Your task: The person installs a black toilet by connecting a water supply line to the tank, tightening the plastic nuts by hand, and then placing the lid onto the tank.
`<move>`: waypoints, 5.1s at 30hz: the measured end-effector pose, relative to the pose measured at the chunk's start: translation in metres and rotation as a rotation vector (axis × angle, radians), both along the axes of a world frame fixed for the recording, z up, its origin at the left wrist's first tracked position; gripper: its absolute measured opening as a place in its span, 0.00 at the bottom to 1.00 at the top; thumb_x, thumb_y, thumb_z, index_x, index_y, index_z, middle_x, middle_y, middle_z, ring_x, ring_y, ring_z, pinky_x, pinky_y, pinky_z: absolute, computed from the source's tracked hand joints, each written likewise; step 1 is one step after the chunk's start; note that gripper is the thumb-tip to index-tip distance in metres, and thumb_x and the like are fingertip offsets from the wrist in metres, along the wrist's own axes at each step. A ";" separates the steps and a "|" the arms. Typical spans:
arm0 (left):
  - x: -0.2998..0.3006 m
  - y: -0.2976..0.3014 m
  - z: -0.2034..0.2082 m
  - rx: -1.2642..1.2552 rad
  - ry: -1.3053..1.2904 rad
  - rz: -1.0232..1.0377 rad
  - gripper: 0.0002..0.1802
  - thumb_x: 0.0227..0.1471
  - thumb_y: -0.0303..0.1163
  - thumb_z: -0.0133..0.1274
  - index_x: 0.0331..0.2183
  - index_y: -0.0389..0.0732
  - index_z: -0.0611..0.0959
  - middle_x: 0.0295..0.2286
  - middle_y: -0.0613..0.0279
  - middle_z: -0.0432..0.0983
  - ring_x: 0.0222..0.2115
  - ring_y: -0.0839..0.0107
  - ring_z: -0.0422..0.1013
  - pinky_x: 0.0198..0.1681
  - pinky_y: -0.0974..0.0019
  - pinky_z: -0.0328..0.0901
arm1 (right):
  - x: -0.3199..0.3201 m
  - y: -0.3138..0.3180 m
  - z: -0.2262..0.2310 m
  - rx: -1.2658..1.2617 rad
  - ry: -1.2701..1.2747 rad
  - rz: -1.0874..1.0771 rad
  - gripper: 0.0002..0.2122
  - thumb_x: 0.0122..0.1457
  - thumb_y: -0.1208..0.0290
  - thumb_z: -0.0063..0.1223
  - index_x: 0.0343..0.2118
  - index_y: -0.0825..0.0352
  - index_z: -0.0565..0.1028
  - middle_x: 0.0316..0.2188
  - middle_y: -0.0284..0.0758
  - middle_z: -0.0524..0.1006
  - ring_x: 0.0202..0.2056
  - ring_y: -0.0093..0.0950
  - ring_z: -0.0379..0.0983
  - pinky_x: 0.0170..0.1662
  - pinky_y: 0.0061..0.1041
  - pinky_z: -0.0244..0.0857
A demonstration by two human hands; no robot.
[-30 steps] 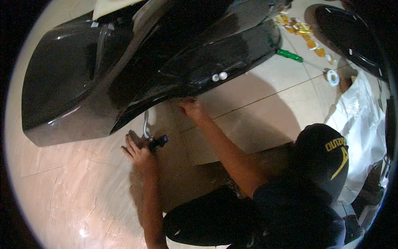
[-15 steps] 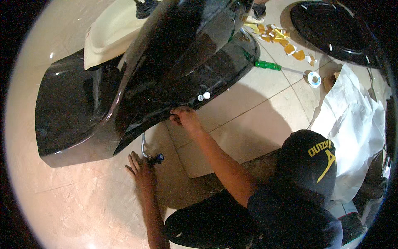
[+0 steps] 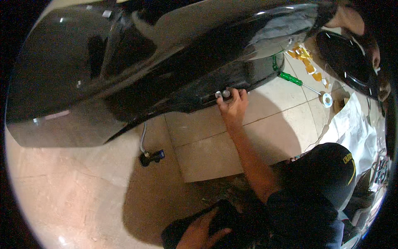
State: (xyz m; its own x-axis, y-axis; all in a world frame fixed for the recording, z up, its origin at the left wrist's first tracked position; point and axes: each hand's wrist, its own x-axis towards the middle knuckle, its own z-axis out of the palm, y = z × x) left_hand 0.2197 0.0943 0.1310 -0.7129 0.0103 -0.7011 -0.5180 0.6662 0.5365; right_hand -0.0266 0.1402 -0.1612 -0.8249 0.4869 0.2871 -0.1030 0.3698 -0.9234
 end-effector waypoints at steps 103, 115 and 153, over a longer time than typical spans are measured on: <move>-0.263 -0.057 -0.241 -0.167 0.737 -0.070 0.20 0.53 0.43 0.49 0.44 0.44 0.79 0.45 0.51 0.74 0.45 0.53 0.70 0.48 0.52 0.63 | 0.018 0.024 -0.023 0.411 -0.171 0.291 0.40 0.32 0.75 0.59 0.55 0.71 0.57 0.52 0.46 0.65 0.55 0.42 0.59 0.58 0.44 0.49; -0.275 -0.066 -0.283 -0.418 0.788 -0.123 0.21 0.52 0.42 0.52 0.46 0.44 0.79 0.46 0.52 0.73 0.47 0.52 0.69 0.49 0.51 0.62 | 0.041 -0.006 0.037 -0.124 -0.390 0.251 0.34 0.42 0.84 0.47 0.55 0.70 0.50 0.49 0.50 0.71 0.50 0.45 0.68 0.54 0.40 0.58; -0.270 -0.051 -0.296 -0.302 0.800 0.071 0.29 0.50 0.47 0.55 0.49 0.39 0.75 0.51 0.51 0.69 0.52 0.52 0.64 0.53 0.53 0.59 | 0.043 0.046 0.017 -0.070 -0.402 0.038 0.34 0.45 0.76 0.48 0.58 0.66 0.51 0.34 0.38 0.73 0.34 0.35 0.70 0.46 0.38 0.59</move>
State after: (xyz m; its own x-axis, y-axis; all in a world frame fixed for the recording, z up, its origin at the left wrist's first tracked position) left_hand -0.0500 0.0430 -0.1653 -0.9860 -0.1596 0.0475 -0.1055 0.8198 0.5629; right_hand 0.0163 0.1864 -0.1444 -0.8824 0.4608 -0.0950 0.2592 0.3076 -0.9156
